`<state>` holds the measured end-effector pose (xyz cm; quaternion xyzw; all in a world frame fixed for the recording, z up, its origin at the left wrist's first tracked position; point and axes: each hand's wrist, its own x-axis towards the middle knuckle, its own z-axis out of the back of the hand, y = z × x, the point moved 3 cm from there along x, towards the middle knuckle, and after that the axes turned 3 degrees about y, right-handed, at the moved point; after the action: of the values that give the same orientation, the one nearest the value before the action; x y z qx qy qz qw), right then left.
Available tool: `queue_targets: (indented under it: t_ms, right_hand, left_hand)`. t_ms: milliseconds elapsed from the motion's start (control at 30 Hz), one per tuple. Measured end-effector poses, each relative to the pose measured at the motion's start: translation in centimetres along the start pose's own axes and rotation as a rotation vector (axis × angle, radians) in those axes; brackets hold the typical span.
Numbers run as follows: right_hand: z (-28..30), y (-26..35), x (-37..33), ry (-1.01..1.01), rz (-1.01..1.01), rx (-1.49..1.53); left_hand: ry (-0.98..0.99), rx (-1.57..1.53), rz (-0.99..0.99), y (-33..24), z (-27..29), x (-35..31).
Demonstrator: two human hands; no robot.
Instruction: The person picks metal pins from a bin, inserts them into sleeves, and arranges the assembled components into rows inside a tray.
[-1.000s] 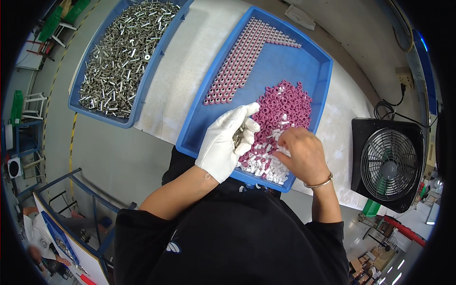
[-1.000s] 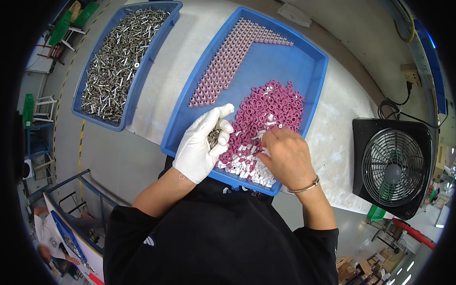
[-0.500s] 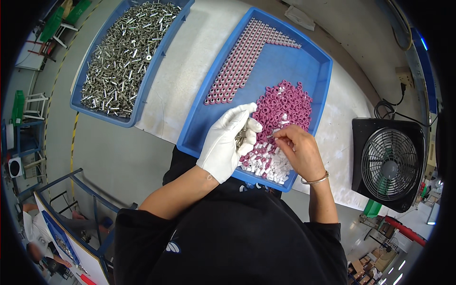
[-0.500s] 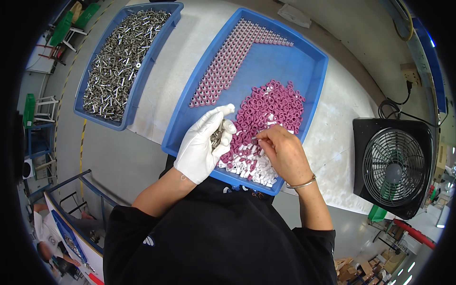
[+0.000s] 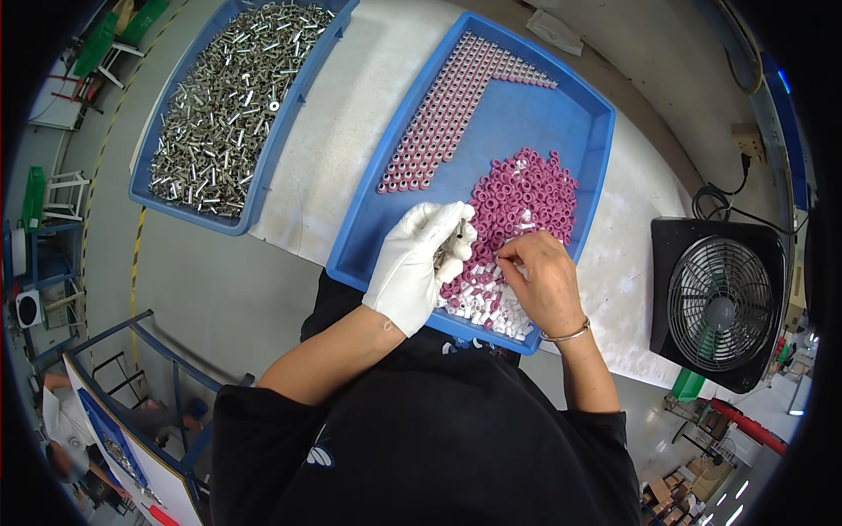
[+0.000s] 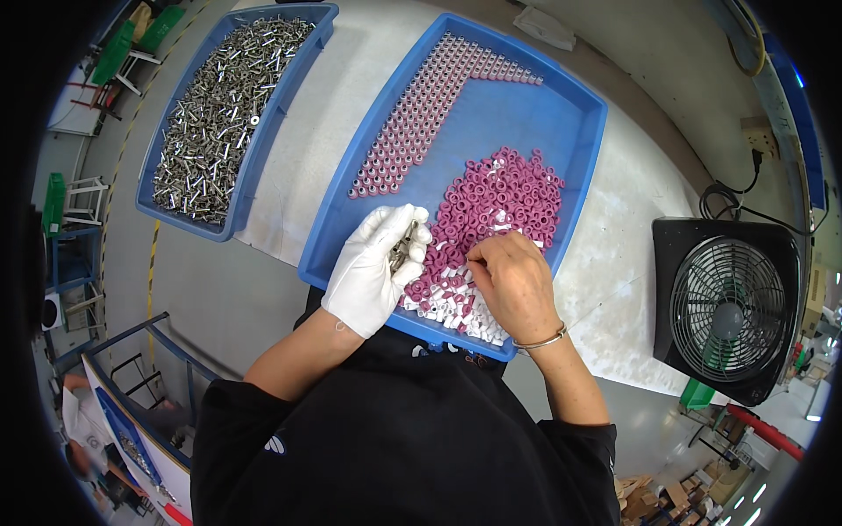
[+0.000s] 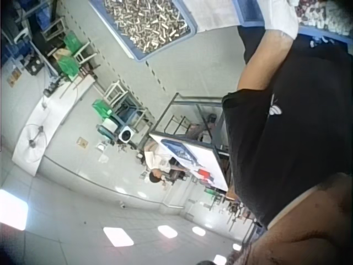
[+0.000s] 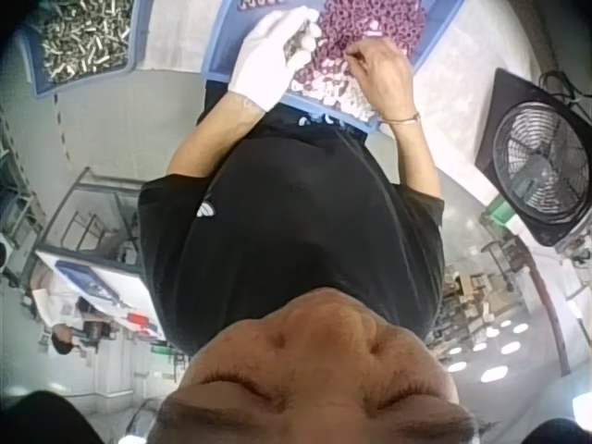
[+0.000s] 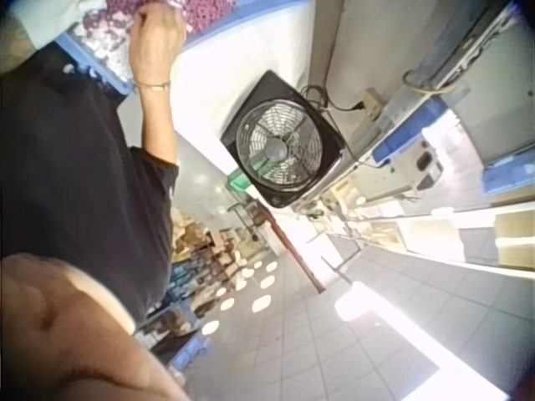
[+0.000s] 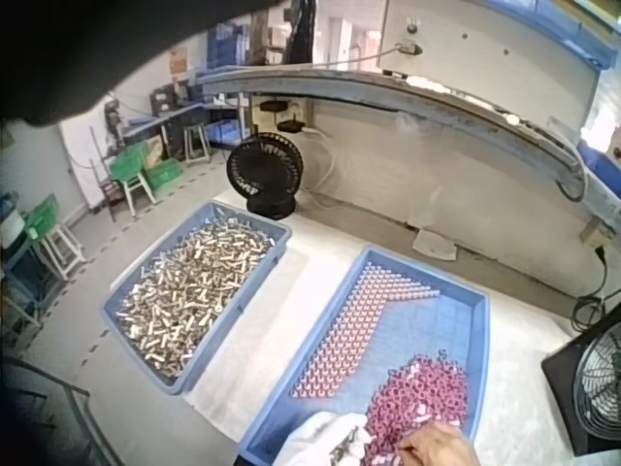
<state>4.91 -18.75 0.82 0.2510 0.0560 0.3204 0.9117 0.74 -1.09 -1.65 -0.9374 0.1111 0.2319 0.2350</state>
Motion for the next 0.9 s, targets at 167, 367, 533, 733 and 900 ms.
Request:
queue_targets:
  t_ms: [167, 367, 533, 733, 900]
  right_hand:
    - [1.2, 2.1, 0.9, -0.136, 0.042, 0.131]
    - [2.1, 4.9, 2.3, -0.295, 0.171, 0.244]
    - [1.1, 5.2, 2.8, -0.272, 0.247, 0.247]
    - [0.6, 5.2, 3.5, -0.293, 0.241, 0.239]
    - [-0.2, 4.1, 5.0, -0.249, 0.162, 0.202]
  left_hand:
    - [-0.007, 0.021, 0.019, 0.7, 1.0, 0.1]
    - [-0.142, 0.037, 0.011, 0.4, -0.2, -0.1]
    - [-0.095, 0.079, -0.017, 0.7, 0.1, 0.1]
    - [-0.062, 0.047, 0.033, 0.8, 1.4, 0.1]
    - [-0.112, 0.006, -0.011, 0.1, 0.0, 0.0]
